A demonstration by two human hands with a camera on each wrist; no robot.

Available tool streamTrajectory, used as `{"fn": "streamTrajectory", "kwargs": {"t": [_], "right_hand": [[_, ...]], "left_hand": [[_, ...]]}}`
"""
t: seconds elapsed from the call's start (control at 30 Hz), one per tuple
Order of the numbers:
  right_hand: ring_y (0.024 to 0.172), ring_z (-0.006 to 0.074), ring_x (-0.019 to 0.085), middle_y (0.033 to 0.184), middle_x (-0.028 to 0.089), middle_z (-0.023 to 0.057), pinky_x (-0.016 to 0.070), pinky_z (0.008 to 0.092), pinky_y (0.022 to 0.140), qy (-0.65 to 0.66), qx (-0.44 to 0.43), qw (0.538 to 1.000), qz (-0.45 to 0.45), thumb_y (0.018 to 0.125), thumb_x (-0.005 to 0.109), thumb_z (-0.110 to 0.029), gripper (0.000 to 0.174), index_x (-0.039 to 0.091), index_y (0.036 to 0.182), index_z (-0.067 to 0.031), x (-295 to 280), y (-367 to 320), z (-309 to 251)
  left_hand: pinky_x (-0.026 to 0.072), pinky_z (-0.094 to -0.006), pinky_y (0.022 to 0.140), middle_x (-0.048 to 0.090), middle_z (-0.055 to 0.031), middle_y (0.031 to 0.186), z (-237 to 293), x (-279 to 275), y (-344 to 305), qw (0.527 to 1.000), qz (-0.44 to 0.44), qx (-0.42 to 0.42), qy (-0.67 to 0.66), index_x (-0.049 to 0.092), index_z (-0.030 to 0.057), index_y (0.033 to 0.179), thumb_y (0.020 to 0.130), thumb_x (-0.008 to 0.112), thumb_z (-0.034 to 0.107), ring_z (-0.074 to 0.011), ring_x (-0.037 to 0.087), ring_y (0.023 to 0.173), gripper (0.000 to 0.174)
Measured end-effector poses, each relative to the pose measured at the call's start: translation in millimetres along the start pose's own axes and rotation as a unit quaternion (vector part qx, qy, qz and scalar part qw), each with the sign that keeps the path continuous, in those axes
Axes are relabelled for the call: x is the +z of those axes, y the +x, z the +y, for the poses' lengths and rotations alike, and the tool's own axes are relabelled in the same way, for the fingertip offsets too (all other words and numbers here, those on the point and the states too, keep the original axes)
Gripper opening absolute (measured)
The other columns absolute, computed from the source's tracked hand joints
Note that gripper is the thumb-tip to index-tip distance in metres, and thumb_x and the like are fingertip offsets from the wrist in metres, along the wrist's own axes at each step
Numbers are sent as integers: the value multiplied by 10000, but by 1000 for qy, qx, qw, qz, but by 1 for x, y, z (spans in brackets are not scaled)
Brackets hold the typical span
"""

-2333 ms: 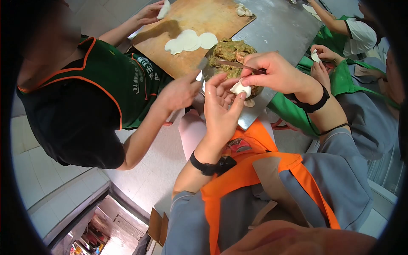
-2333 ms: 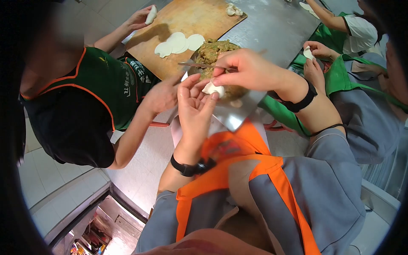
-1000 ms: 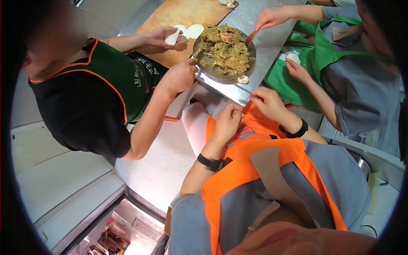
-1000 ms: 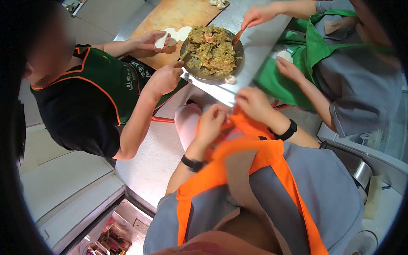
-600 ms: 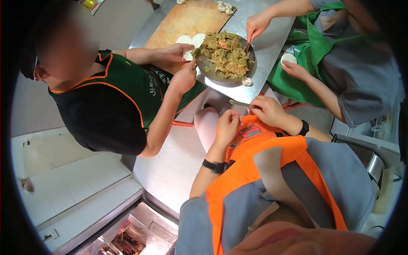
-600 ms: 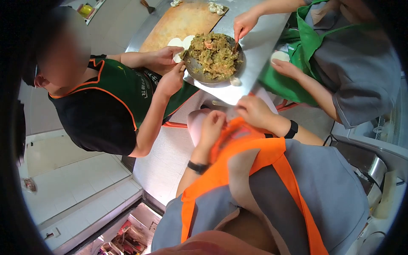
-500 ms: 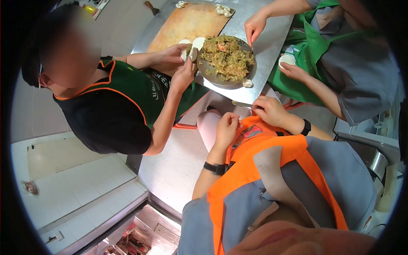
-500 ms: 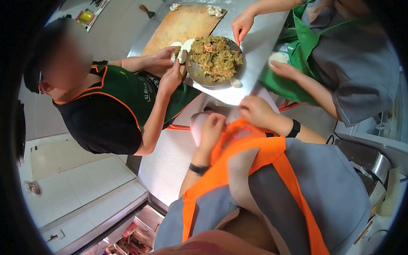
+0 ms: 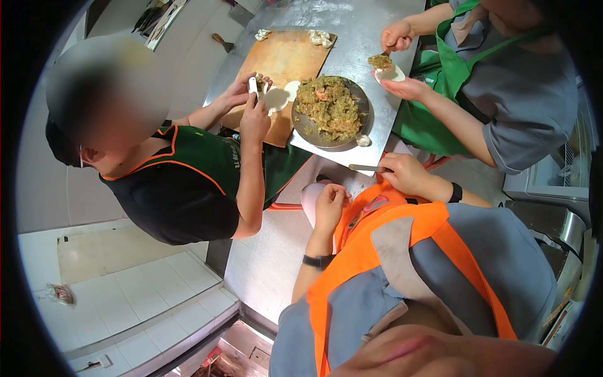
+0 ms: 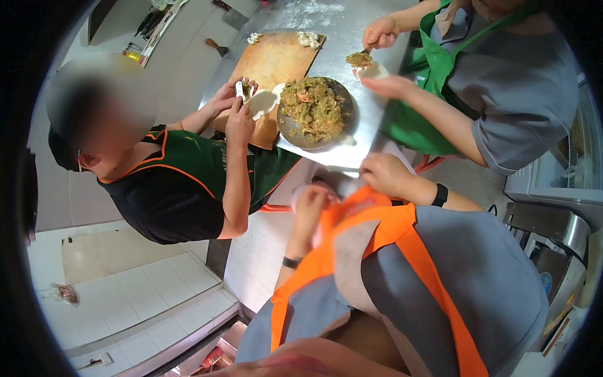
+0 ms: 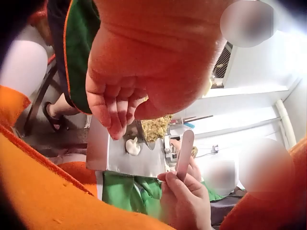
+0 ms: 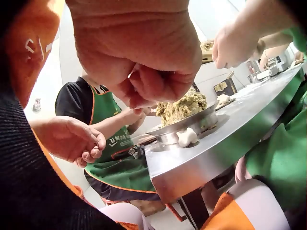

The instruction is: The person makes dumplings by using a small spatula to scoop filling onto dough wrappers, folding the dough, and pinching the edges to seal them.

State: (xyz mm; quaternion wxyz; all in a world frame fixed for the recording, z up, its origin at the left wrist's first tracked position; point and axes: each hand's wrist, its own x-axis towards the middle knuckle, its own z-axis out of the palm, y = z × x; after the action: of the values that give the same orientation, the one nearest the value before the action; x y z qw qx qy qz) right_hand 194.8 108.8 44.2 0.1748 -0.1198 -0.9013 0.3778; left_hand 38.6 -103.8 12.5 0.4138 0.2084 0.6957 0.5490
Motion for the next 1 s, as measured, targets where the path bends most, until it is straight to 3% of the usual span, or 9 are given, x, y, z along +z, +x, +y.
{"fn": "streamTrajectory", "kwargs": {"t": [0.43, 0.53, 0.63, 0.73, 0.87, 0.97, 1.0], "right_hand": [[780, 345, 613, 818, 624, 140, 489, 441, 685, 1, 1, 1000, 11, 773, 627, -110, 66, 655, 800, -56, 8, -1, 17], [744, 332, 596, 810, 590, 139, 464, 395, 640, 19, -4, 998, 65, 792, 629, -56, 50, 637, 835, -32, 11, 10, 34], [743, 309, 593, 819, 580, 146, 461, 370, 648, 23, 48, 988, 142, 843, 661, -93, 119, 660, 924, -7, 28, 28, 61], [833, 360, 586, 890, 591, 159, 468, 414, 723, 39, 37, 987, 153, 863, 636, -153, 156, 660, 960, -34, 34, 46, 66], [720, 307, 588, 840, 589, 142, 468, 368, 636, -11, 86, 991, 100, 829, 686, -122, 153, 657, 938, -18, 46, 62, 58], [658, 214, 590, 810, 613, 93, 460, 341, 601, 0, 106, 990, 88, 833, 703, -137, 167, 645, 931, -15, 56, 59, 73], [646, 173, 573, 808, 614, 67, 452, 318, 594, 94, 145, 983, 59, 840, 702, -136, 166, 644, 931, -11, 49, 58, 59]], "left_hand": [[502, -232, 647, 655, -80, 862, 3, 4, -5, 1000, 12, -13, 1, 552, 6, 996, 997, 488, 90, -122, 634, 716, 105], [498, -227, 641, 656, -77, 862, 4, 6, -5, 1000, 12, -24, -2, 552, 7, 991, 994, 489, 83, -116, 629, 711, 99], [495, -223, 635, 655, -77, 856, -4, 7, -2, 999, 4, -38, -30, 551, 6, 987, 991, 494, 80, -113, 624, 710, 94], [494, -221, 632, 655, -75, 849, -4, 8, -2, 999, 10, -38, -32, 549, 6, 990, 992, 492, 81, -113, 626, 709, 94], [497, -222, 637, 659, -76, 860, -1, 6, -1, 998, 8, -52, -37, 553, 6, 989, 996, 491, 83, -112, 629, 714, 99], [504, -231, 651, 658, -89, 903, -4, 6, 9, 998, -15, -48, -39, 541, 4, 1045, 1014, 465, 123, -122, 633, 725, 144], [508, -235, 657, 657, -95, 921, -4, 7, 15, 998, -25, -43, -39, 535, 4, 1074, 1023, 452, 142, -127, 634, 730, 169]]}}
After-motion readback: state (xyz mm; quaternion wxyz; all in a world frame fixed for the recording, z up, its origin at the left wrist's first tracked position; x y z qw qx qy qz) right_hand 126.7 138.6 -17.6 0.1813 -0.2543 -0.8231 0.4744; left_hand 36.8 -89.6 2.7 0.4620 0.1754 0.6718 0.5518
